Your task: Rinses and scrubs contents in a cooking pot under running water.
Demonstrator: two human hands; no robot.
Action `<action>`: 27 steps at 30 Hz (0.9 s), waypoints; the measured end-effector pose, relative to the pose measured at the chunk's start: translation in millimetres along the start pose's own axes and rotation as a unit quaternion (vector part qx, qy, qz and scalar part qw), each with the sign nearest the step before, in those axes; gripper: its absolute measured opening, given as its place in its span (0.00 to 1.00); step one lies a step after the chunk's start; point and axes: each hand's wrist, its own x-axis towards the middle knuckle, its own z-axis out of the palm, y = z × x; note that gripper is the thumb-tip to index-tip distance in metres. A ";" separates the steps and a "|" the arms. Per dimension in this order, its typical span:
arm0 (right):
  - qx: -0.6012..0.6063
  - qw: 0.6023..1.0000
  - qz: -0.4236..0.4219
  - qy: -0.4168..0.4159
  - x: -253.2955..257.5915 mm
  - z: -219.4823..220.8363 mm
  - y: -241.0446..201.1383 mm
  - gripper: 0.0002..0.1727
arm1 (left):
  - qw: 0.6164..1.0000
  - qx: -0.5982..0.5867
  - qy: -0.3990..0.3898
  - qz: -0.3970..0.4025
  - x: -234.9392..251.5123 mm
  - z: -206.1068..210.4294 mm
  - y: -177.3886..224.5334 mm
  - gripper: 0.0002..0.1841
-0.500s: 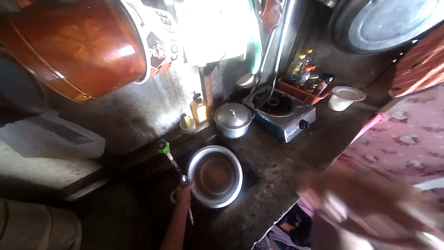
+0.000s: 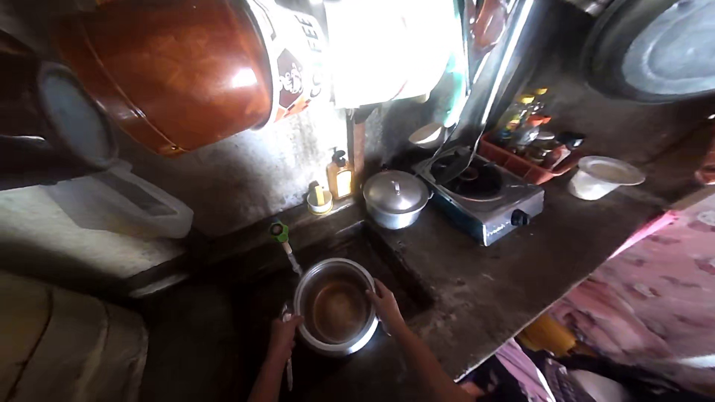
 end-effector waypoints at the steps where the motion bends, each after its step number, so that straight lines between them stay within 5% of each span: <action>1: 0.035 0.999 -0.008 0.009 2.7 6.5 4.2 0.30 | 1.000 0.020 -0.004 0.006 -0.8 -4.4 -1.4 0.24; 7: 0.057 0.997 -0.046 0.003 22.2 46.1 6.9 0.27 | 0.960 0.212 0.071 0.168 -9.9 -37.6 15.3 0.39; 10: -0.001 0.998 -0.049 -0.024 25.0 66.9 -3.9 0.28 | 0.951 0.270 0.055 0.142 -20.3 -32.0 48.6 0.30; 14: -0.136 0.991 -0.004 -0.011 22.6 81.3 -23.6 0.29 | 0.890 0.405 -0.140 0.158 6.2 5.3 71.5 0.26; 19: -0.299 0.952 0.048 -0.035 31.0 81.2 -40.3 0.32 | 0.848 0.511 -0.064 0.123 44.1 60.9 76.2 0.21; 27: -0.338 0.936 0.095 -0.039 36.4 85.4 -46.8 0.37 | 0.865 0.496 -0.010 0.080 68.6 82.3 58.7 0.20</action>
